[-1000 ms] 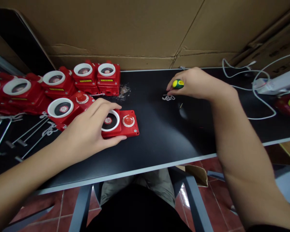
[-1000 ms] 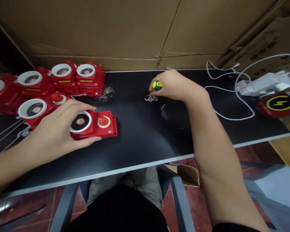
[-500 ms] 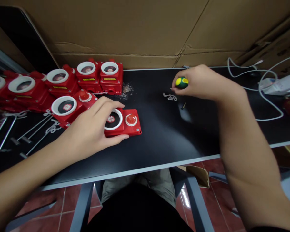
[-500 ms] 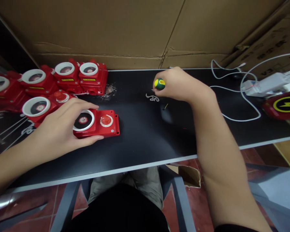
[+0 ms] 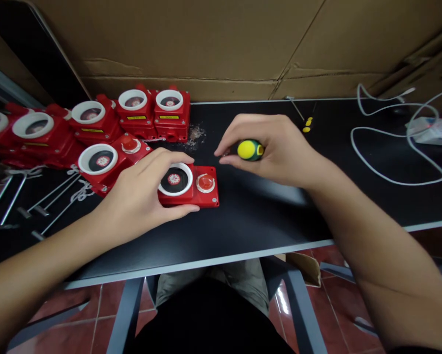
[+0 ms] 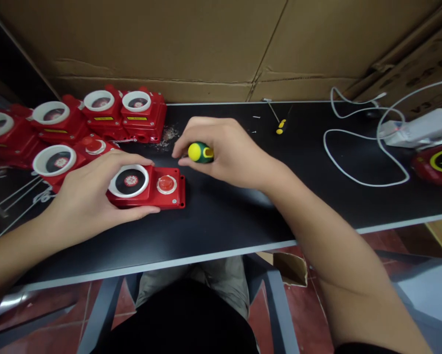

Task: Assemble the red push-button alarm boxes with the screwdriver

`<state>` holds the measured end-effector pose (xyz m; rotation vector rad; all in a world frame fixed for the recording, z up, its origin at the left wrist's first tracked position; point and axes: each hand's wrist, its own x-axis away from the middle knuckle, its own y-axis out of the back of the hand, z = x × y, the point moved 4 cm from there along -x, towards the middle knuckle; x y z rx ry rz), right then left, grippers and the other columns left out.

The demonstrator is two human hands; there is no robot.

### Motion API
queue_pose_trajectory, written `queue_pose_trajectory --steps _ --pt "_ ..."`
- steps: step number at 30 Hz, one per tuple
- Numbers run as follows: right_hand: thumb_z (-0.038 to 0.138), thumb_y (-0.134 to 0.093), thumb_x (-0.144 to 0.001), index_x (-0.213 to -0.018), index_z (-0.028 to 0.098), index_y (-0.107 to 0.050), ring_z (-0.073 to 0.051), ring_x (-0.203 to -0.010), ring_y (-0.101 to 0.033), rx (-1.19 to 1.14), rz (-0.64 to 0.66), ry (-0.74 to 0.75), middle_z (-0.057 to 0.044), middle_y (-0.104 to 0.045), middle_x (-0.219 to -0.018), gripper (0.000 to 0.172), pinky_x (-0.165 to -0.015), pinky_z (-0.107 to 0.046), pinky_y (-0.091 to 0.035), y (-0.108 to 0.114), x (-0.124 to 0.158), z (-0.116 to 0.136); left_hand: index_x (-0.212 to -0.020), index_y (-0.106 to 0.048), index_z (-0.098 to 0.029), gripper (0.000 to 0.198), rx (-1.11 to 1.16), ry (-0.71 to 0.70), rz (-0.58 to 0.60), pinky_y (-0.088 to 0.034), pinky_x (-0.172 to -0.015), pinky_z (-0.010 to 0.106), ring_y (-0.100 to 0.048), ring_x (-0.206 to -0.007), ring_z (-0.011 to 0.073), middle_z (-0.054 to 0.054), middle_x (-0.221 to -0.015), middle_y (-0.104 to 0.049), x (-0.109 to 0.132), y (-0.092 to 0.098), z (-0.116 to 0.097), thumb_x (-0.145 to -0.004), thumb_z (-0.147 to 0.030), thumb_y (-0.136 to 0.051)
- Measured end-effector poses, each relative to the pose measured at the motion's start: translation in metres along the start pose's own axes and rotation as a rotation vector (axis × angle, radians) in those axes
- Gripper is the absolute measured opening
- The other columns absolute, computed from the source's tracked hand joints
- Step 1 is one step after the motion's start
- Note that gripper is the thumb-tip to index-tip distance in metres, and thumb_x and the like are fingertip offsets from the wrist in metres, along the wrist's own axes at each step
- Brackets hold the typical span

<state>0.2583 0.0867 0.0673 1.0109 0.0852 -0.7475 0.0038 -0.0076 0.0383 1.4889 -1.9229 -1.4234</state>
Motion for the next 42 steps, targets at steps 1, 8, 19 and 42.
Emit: queue_pose_trajectory --steps 1,8,19,42 --pt "0.033 -0.080 -0.106 -0.110 0.029 -0.085 -0.024 -0.104 -0.082 -0.020 0.013 0.022 -0.003 -0.088 -0.117 0.008 -0.098 -0.040 -0.065 -0.006 0.000 0.003 -0.151 -0.068 -0.027 0.067 0.006 -0.010 0.002 -0.066 -0.118 0.050 -0.080 -0.131 0.0368 0.009 -0.145 -0.079 0.000 -0.001 0.000 -0.097 -0.058 -0.093" --pt "0.023 -0.079 -0.105 -0.106 0.023 -0.080 -0.021 -0.099 -0.080 -0.040 0.054 0.062 -0.004 -0.087 -0.111 0.001 -0.092 -0.037 -0.061 -0.019 0.002 -0.001 -0.158 -0.061 -0.026 0.068 -0.022 -0.009 0.111 -0.064 -0.126 0.056 -0.073 -0.144 0.0385 0.010 -0.159 -0.071 -0.004 0.003 0.004 -0.100 -0.055 -0.081" --pt "0.029 -0.077 -0.105 -0.103 0.026 -0.079 -0.024 -0.100 -0.080 -0.033 0.088 0.021 -0.005 -0.087 -0.111 0.004 -0.098 -0.043 -0.066 -0.022 0.000 -0.003 -0.145 -0.069 -0.027 0.055 -0.026 0.026 0.123 -0.068 -0.114 0.049 -0.074 -0.133 0.0351 0.008 -0.144 -0.074 -0.005 0.007 0.002 -0.100 -0.056 -0.083" --pt "0.057 -0.089 -0.095 -0.072 0.025 -0.070 -0.015 -0.063 -0.053 -0.406 -0.283 -0.143 -0.001 -0.066 -0.073 0.044 -0.058 -0.034 -0.044 0.017 -0.015 0.021 -0.139 -0.071 -0.023 0.058 0.036 0.041 0.182 -0.066 -0.117 0.053 -0.078 -0.124 0.0362 0.011 -0.137 -0.075 -0.010 0.008 0.003 -0.096 -0.060 -0.083"
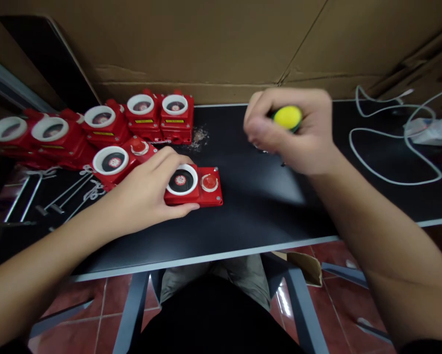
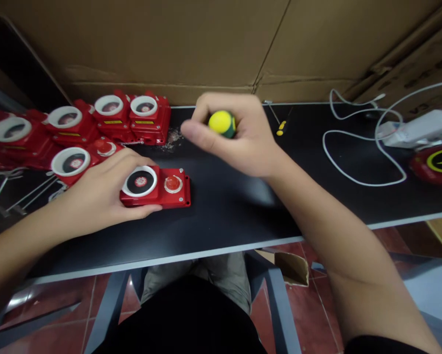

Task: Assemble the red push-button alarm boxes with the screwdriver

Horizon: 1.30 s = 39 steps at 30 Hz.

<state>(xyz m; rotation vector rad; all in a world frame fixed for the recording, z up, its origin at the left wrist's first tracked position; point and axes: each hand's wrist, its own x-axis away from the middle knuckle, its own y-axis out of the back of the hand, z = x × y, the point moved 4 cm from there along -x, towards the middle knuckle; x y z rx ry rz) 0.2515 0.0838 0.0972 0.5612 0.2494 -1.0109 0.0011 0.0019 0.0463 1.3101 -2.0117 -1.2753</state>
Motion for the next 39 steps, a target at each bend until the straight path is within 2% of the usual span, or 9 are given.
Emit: queue_pose_trajectory --steps 3,6,9,14,19,23,29,33,39 --pt "0.074 -0.077 -0.100 -0.057 0.024 -0.055 -0.011 -0.043 -0.031 -0.223 0.036 -0.078 0.001 -0.039 -0.052 0.070 -0.042 -0.036 -0.015 -0.010 -0.024 0.032 -0.141 -0.070 -0.021 0.061 -0.003 -0.010 0.003 -0.065 -0.119 0.052 -0.077 -0.124 0.0360 0.013 -0.137 -0.074 0.001 -0.001 0.002 -0.097 -0.059 -0.086" --pt "0.074 -0.080 -0.104 -0.051 0.022 -0.037 -0.008 -0.042 -0.029 -0.357 0.017 -0.040 0.003 -0.030 -0.053 0.085 -0.038 -0.032 -0.017 -0.022 -0.046 0.065 -0.145 -0.068 -0.021 0.061 -0.004 -0.019 0.000 -0.065 -0.119 0.052 -0.076 -0.124 0.0348 0.014 -0.140 -0.073 0.003 -0.002 0.005 -0.100 -0.059 -0.086" --pt "0.068 -0.066 -0.114 -0.050 0.023 -0.035 -0.007 -0.040 -0.023 -0.513 0.087 -0.014 0.004 -0.024 -0.051 0.084 -0.036 -0.029 -0.017 -0.036 -0.056 0.076 -0.145 -0.066 -0.022 0.061 0.007 -0.028 -0.002 -0.066 -0.118 0.051 -0.077 -0.123 0.0338 0.012 -0.139 -0.072 0.004 -0.002 0.006 -0.101 -0.058 -0.085" --pt "0.031 -0.043 -0.117 -0.057 0.023 -0.036 -0.009 -0.042 -0.019 -0.631 0.257 -0.084 0.004 -0.023 -0.050 0.062 -0.037 -0.024 -0.019 -0.051 -0.048 0.043 -0.146 -0.066 -0.020 0.060 -0.018 -0.017 0.020 -0.065 -0.118 0.049 -0.077 -0.123 0.0341 0.013 -0.139 -0.071 0.004 0.000 0.003 -0.101 -0.056 -0.084" --pt "0.077 -0.056 -0.106 -0.056 0.026 -0.029 -0.008 -0.040 -0.009 -0.802 0.105 0.048 0.006 -0.018 -0.047 0.077 -0.031 -0.025 -0.005 -0.057 -0.047 0.012 -0.145 -0.067 -0.019 0.062 -0.048 -0.030 -0.005 -0.065 -0.117 0.050 -0.077 -0.119 0.0347 0.012 -0.137 -0.071 0.004 0.000 0.005 -0.100 -0.057 -0.086" --pt "0.085 -0.047 -0.110 -0.055 0.027 -0.032 -0.007 -0.039 -0.006 -0.835 0.091 0.013 0.007 -0.018 -0.047 0.081 -0.030 -0.026 -0.002 -0.060 -0.050 0.001 -0.145 -0.067 -0.017 0.063 -0.055 -0.049 -0.011 -0.064 -0.116 0.048 -0.076 -0.120 0.0346 0.013 -0.136 -0.071 0.004 -0.001 0.005 -0.100 -0.055 -0.088" --pt "0.034 -0.034 -0.115 -0.056 0.025 -0.043 -0.009 -0.037 -0.013 -0.802 0.150 -0.027 0.004 -0.027 -0.049 0.061 -0.031 -0.023 -0.015 -0.045 -0.050 0.000 -0.144 -0.067 -0.018 0.061 -0.065 -0.069 -0.027 -0.065 -0.117 0.048 -0.077 -0.119 0.0333 0.012 -0.136 -0.072 0.004 0.000 0.002 -0.100 -0.053 -0.090" --pt "0.043 -0.040 -0.116 -0.052 0.027 -0.037 -0.009 -0.034 -0.011 -0.862 0.172 0.010 0.004 -0.023 -0.045 0.066 -0.028 -0.024 -0.010 -0.045 -0.051 0.004 -0.144 -0.067 -0.018 0.060 -0.046 -0.059 -0.016 -0.064 -0.119 0.050 -0.077 -0.123 0.0354 0.013 -0.138 -0.072 0.003 -0.001 0.002 -0.099 -0.052 -0.089" --pt "0.023 -0.011 -0.121 -0.055 0.024 -0.040 -0.010 -0.042 -0.017 -0.715 0.153 -0.065 0.003 -0.025 -0.051 0.071 -0.035 -0.021 -0.020 -0.043 -0.041 0.014 -0.143 -0.068 -0.019 0.059 -0.031 -0.071 -0.026 -0.065 -0.117 0.051 -0.078 -0.123 0.0356 0.013 -0.137 -0.072 0.003 0.000 0.002 -0.098 -0.052 -0.088"
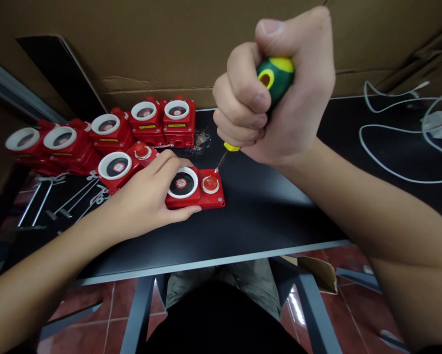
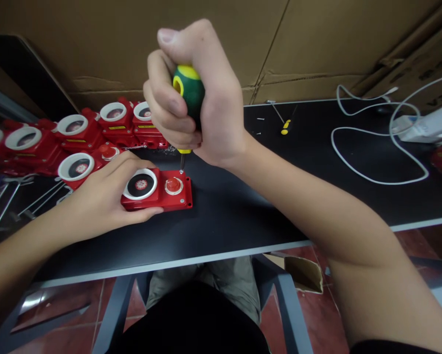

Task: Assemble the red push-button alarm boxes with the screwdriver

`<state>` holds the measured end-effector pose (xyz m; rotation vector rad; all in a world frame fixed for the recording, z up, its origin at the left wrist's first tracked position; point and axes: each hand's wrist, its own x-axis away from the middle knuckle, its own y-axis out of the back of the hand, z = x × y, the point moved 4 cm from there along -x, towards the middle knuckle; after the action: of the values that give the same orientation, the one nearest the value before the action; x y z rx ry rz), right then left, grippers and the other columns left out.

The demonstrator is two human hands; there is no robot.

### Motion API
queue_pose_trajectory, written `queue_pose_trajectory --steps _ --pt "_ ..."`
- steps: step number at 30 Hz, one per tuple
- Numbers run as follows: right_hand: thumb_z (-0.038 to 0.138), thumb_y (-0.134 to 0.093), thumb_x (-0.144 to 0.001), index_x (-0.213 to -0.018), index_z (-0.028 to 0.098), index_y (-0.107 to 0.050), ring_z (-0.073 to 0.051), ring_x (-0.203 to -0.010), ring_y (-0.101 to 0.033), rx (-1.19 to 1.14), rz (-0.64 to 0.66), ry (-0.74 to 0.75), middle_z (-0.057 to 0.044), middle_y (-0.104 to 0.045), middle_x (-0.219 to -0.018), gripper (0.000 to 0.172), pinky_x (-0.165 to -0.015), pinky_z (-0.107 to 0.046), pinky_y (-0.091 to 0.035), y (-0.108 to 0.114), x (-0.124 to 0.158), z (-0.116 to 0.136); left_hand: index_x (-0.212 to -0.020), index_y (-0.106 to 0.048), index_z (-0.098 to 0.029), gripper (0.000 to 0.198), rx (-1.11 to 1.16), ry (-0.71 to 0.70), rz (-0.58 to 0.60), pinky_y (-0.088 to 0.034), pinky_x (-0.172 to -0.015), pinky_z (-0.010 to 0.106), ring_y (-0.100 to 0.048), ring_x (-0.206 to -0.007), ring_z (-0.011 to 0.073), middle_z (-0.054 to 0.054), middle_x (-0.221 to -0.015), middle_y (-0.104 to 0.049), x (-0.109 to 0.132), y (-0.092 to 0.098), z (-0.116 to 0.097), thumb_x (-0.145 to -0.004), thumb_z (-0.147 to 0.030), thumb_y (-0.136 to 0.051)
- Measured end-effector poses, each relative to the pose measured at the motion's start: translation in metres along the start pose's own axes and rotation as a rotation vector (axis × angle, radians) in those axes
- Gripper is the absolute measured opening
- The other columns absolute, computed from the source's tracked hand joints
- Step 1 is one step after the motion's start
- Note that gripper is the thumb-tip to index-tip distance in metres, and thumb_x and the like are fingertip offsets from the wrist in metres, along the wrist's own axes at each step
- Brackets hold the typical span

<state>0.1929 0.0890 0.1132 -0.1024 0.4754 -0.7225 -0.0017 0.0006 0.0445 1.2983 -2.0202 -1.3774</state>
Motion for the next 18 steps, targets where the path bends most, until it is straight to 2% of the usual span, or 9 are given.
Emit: queue_pose_trajectory --steps 4,7,11,18 --pt "0.023 -0.007 -0.123 -0.057 0.023 -0.038 -0.010 -0.042 -0.017 0.034 0.037 -0.034 0.003 -0.025 -0.051 0.074 -0.036 -0.022 -0.020 -0.006 0.002 0.007 -0.143 -0.068 -0.020 0.060 0.001 0.000 -0.005 -0.066 -0.117 0.052 -0.078 -0.122 0.0358 0.013 -0.137 -0.072 0.000 0.001 -0.001 -0.098 -0.054 -0.088" --pt "0.018 0.000 -0.122 -0.052 0.022 -0.037 -0.011 -0.040 -0.017 0.088 0.013 -0.082 0.003 -0.021 -0.048 0.079 -0.037 -0.024 -0.019 -0.011 0.001 0.012 -0.143 -0.069 -0.020 0.060 0.008 0.011 0.000 -0.066 -0.116 0.052 -0.078 -0.122 0.0363 0.013 -0.136 -0.073 0.000 0.001 -0.001 -0.098 -0.054 -0.089" --pt "0.016 0.001 -0.121 -0.050 0.023 -0.039 -0.011 -0.040 -0.016 0.055 0.024 -0.039 0.004 -0.020 -0.047 0.081 -0.038 -0.025 -0.017 -0.015 0.002 0.016 -0.144 -0.069 -0.021 0.062 0.010 0.025 0.004 -0.066 -0.116 0.052 -0.077 -0.122 0.0369 0.013 -0.137 -0.072 0.000 0.001 -0.001 -0.096 -0.055 -0.090" --pt "0.011 -0.011 -0.120 -0.052 0.021 -0.040 -0.008 -0.043 -0.023 0.096 0.151 0.010 0.003 -0.027 -0.049 0.074 -0.044 -0.021 -0.019 -0.021 0.010 0.013 -0.147 -0.067 -0.020 0.064 -0.004 0.010 0.005 -0.065 -0.118 0.053 -0.076 -0.125 0.0374 0.013 -0.140 -0.071 0.001 0.001 0.000 -0.099 -0.058 -0.086"
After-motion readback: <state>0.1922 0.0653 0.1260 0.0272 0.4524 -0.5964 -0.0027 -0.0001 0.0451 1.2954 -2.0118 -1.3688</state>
